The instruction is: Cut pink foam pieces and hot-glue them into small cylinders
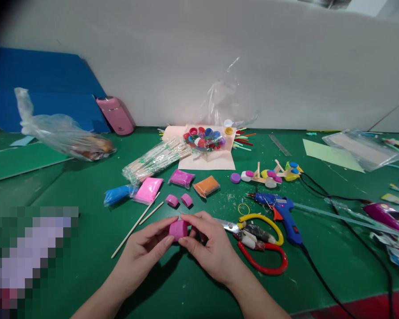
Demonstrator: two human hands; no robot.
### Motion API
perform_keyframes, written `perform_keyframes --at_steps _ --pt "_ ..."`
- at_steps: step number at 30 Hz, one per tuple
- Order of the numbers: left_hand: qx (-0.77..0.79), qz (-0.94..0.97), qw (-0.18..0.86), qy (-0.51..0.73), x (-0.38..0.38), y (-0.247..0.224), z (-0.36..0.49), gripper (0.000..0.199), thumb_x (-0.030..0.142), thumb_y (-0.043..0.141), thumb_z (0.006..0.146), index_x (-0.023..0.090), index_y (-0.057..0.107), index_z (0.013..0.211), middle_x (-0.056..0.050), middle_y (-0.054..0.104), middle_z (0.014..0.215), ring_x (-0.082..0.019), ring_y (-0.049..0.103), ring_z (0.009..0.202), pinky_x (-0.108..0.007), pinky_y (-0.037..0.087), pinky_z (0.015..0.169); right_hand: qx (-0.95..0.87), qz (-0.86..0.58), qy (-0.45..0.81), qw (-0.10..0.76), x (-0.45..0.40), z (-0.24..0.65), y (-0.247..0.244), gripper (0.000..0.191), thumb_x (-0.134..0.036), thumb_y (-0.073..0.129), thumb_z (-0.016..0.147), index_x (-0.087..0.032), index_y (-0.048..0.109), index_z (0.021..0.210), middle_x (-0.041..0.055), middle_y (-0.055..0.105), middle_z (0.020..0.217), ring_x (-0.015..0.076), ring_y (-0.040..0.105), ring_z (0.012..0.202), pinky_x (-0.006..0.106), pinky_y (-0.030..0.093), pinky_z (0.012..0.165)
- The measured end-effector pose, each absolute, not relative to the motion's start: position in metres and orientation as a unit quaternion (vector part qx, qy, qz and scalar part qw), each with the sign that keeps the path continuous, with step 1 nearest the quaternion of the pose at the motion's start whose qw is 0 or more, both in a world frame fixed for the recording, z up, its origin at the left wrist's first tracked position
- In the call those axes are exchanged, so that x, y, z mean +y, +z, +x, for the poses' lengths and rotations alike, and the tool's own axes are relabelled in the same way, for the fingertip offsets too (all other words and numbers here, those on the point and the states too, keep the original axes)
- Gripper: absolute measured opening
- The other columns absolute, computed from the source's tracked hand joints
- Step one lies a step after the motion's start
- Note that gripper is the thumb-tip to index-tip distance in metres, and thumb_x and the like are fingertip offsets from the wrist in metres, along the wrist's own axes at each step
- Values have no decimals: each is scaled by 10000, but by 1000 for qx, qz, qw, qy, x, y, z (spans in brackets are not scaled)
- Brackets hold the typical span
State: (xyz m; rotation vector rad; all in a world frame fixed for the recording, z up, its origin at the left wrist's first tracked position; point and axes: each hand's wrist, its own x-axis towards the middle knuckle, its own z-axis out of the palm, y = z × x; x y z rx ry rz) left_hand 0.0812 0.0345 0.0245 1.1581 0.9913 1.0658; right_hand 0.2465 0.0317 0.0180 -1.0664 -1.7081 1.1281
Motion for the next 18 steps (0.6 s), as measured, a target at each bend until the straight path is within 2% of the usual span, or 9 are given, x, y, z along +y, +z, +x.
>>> perform_keyframes --at_steps 10,18 --pt "433 520 579 454 34 22 82 300 106 612 678 235 637 949 0 678 978 -132 617 881 -225 477 809 -674 -422 449 407 33 246 17 324 -200 554 784 -224 523 1106 6 481 861 121 474 716 233 388 648" --pt "422 609 496 453 34 17 78 331 112 578 714 265 593 1007 -3 638 994 -131 595 896 -241 471 806 -670 -425 441 420 32 246 18 374 -193 545 783 -238 485 1149 9 497 877 130 479 725 233 391 619"
